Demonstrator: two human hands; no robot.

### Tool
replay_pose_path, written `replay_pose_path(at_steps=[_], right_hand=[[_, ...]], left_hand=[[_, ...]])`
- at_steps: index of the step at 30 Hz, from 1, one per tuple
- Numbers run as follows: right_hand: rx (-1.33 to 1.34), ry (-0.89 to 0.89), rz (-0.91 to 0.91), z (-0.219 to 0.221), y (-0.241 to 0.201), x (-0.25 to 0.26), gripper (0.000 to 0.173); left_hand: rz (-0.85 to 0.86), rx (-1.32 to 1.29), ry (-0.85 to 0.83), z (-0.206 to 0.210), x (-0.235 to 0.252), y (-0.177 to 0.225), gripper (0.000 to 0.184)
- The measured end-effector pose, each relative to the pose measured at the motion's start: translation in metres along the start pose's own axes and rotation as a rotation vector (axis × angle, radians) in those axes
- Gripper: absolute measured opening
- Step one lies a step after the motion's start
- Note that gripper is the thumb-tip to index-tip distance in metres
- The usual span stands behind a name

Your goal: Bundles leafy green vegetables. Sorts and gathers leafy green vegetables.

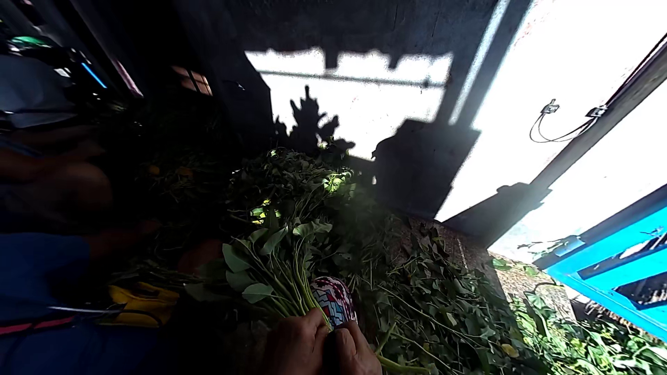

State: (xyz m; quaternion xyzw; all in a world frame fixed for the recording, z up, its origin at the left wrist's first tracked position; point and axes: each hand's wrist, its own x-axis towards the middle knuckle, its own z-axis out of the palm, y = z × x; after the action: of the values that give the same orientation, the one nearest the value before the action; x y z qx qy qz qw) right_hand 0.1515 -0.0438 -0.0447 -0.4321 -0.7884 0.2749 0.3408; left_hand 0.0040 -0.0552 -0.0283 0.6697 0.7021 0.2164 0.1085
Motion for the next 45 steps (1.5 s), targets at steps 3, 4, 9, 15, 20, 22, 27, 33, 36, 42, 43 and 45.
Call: replay_pose_path(at_steps=[3,4,9,15,20,22,27,33,36,42,43,45], right_hand=[[-0.040,0.020,-0.004,0.003,0.000,0.000,0.019],[-0.048,0.031,-0.012,0.004,0.001,0.000,0.018],[-0.126,0.046,-0.063,0.008,0.003,-0.002,0.014],[-0.137,0.083,-0.092,0.013,0.010,-0.002,0.013],[0.136,0.066,-0.136,0.004,0.029,-0.003,0.009],[0.209,0.014,-0.185,0.001,0.036,-0.006,0.010],[0.213,-0.079,-0.234,-0.004,0.042,-0.003,0.011],[0.192,-0.104,-0.243,-0.004,0.039,-0.002,0.012],[0.182,-0.103,-0.239,-0.004,0.038,-0.003,0.013],[0.166,-0.083,-0.268,-0.002,0.038,-0.003,0.013],[0.165,-0.084,-0.272,-0.001,0.038,-0.003,0.013],[0.168,-0.088,-0.274,-0.002,0.038,-0.003,0.013]], left_hand=[[-0.054,-0.007,-0.071,-0.004,0.005,0.004,0.016],[-0.066,-0.012,-0.091,-0.005,0.006,0.005,0.016],[-0.096,-0.054,-0.125,-0.005,0.010,0.005,0.016],[-0.101,-0.077,-0.088,-0.003,0.008,0.003,0.017],[-0.032,-0.164,-0.014,-0.019,-0.014,-0.005,0.016],[-0.021,-0.269,-0.006,-0.020,-0.023,-0.010,0.016],[-0.003,-0.522,0.113,-0.010,-0.033,-0.020,0.011],[-0.087,-0.730,0.118,-0.018,-0.031,-0.018,0.010],[-0.001,-0.628,0.067,-0.028,-0.028,-0.020,0.025],[0.306,-0.011,-0.085,-0.035,-0.015,-0.014,0.037],[0.321,0.062,-0.098,-0.031,-0.014,-0.014,0.035],[0.344,0.154,-0.113,-0.024,-0.011,-0.016,0.027]])
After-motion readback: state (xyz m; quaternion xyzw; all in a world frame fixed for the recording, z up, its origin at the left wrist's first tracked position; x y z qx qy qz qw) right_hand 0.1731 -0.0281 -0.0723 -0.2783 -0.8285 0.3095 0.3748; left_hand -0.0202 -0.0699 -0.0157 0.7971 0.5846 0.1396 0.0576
